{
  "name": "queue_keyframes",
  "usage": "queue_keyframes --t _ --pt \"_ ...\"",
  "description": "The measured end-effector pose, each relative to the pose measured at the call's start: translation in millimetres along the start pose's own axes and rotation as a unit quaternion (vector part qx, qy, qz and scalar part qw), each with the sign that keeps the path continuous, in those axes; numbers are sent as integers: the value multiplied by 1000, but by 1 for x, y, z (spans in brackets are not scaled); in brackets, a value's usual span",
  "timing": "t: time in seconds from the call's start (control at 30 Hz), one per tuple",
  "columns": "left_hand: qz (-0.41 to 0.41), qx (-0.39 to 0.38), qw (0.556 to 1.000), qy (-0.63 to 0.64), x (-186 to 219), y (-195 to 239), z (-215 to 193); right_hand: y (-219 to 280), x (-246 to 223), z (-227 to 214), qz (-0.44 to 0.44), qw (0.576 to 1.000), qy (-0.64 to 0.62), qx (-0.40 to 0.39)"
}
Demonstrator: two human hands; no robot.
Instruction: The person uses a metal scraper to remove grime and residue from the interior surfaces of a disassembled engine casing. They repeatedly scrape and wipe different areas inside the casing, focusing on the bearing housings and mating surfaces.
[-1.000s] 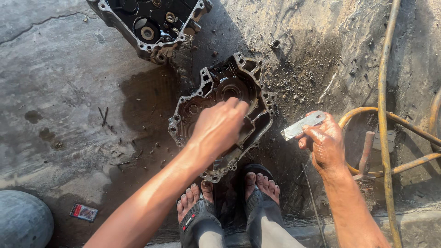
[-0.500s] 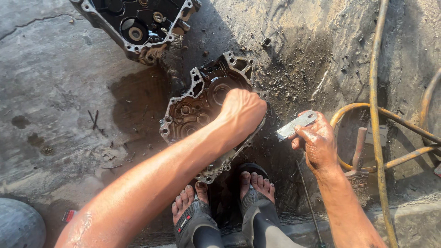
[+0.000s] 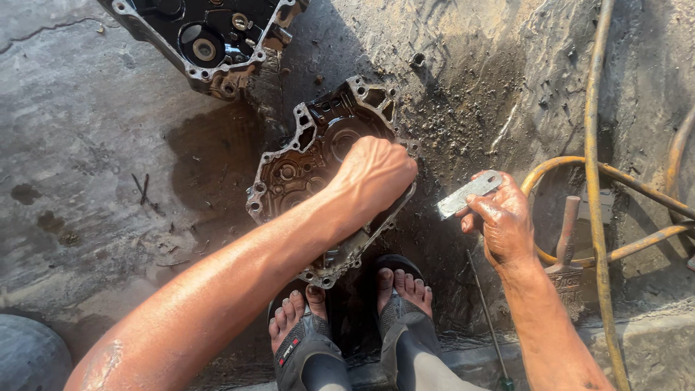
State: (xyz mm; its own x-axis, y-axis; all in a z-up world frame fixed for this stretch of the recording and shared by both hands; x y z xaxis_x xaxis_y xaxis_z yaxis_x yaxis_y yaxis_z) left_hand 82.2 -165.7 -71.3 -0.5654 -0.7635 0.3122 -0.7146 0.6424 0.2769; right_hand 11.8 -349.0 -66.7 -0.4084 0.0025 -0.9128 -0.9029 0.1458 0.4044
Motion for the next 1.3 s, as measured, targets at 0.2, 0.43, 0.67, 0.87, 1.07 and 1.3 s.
queue_keyframes --t 0.2,0.43,0.67,0.87,1.07,1.3 --pt "-6 -43 999 25 -5 5 6 -1 2 4 3 1000 9 -4" --pt "5 -4 998 57 -5 17 -10 1 2 2 5 1000 15 4" --pt "-86 -55 981 165 -26 36 -22 1 -3 3 -5 1000 18 9" --pt "-146 35 980 132 -49 46 -38 3 -3 3 -1 1000 19 6" --pt "-133 85 971 181 -29 41 -31 3 -2 4 -12 1000 11 -1" --pt "-153 58 969 183 -8 30 -23 4 1 0 -10 1000 5 5"
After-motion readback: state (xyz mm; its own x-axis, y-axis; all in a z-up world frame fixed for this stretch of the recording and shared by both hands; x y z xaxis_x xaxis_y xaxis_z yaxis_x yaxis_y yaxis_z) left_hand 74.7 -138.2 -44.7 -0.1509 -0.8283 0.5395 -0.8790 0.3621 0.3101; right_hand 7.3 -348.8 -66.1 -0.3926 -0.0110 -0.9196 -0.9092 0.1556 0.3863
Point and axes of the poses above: each hand's wrist, its own y-axis away from the middle knuckle, its own z-axis out of the palm, x = y × z, the point moved 9 cm from there along -y, towards the middle knuckle, and after that the axes turned 5 degrees about -z, right-handed, at the moved point
